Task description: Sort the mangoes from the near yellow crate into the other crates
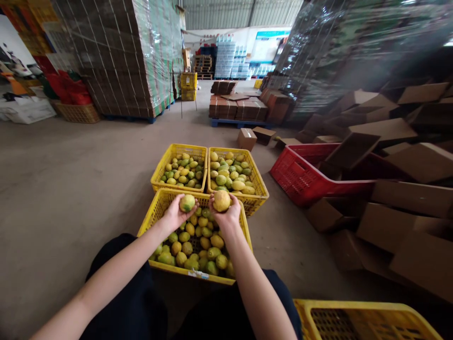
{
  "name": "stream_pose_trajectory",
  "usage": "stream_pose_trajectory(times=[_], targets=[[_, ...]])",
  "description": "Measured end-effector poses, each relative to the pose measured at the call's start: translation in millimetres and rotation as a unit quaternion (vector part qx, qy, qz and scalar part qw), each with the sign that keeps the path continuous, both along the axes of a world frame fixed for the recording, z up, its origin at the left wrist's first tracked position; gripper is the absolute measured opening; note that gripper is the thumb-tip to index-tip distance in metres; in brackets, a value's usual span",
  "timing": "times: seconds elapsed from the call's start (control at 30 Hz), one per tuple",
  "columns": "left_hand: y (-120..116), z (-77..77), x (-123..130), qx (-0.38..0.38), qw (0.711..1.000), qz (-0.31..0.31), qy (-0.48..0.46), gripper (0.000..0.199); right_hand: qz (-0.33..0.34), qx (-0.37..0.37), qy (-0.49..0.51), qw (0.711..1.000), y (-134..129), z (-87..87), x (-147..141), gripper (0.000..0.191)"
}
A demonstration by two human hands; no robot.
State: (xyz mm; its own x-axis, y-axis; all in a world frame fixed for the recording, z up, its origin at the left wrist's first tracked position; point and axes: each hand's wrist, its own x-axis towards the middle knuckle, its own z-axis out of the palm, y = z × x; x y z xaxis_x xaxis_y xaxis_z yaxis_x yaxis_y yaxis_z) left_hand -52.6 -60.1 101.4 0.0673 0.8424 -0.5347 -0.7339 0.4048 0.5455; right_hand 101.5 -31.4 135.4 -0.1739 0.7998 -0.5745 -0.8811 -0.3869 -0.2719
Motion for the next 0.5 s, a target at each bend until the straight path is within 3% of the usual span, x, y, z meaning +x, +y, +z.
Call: stream_pose_trajectory(times=[0.07,0.17,0.23,0.3,0.33,0.4,0.47,0.5], targets=[[-13.5,-17.1,13.4,0.002,0.987,-0.117,0.111,0.026,-0.044,0.010,-0.003,0.999,7.0,6.1,16.4,0.029],[-48.9,-49.3,29.6,0.001,0.946,-0.272,0.178,0.011,-0.097,0.026,-0.004,0.995,10.2,15.9,37.4,0.032],[-71.8,-67.6,35.3,-0.006,0.875,-0.430,0.223,0.018,-0.108,0.025,-0.003,0.994,8.3,19.5,45.1,0.033],[-81.9,-75.0,36.3,-0.032,0.815,-0.530,0.233,0.029,-0.098,0.012,-0.002,0.995,5.4,20.1,47.7,0.033],[-79.6,-73.0,34.8,-0.045,0.812,-0.535,0.227,0.033,-0.090,0.005,-0.003,0.996,4.1,19.6,47.8,0.033],[-59.3,-57.8,26.3,-0.045,0.874,-0.437,0.205,0.034,-0.077,-0.001,-0.009,0.997,2.2,18.0,47.3,0.033],[-24.3,-32.9,9.0,-0.004,0.965,-0.211,0.154,0.028,-0.071,0.002,-0.013,0.997,1.2,16.7,47.3,0.032],[-5.4,-19.9,-2.6,0.019,0.979,-0.135,0.150,0.025,-0.068,0.005,-0.012,0.998,0.9,16.2,47.8,0.032]])
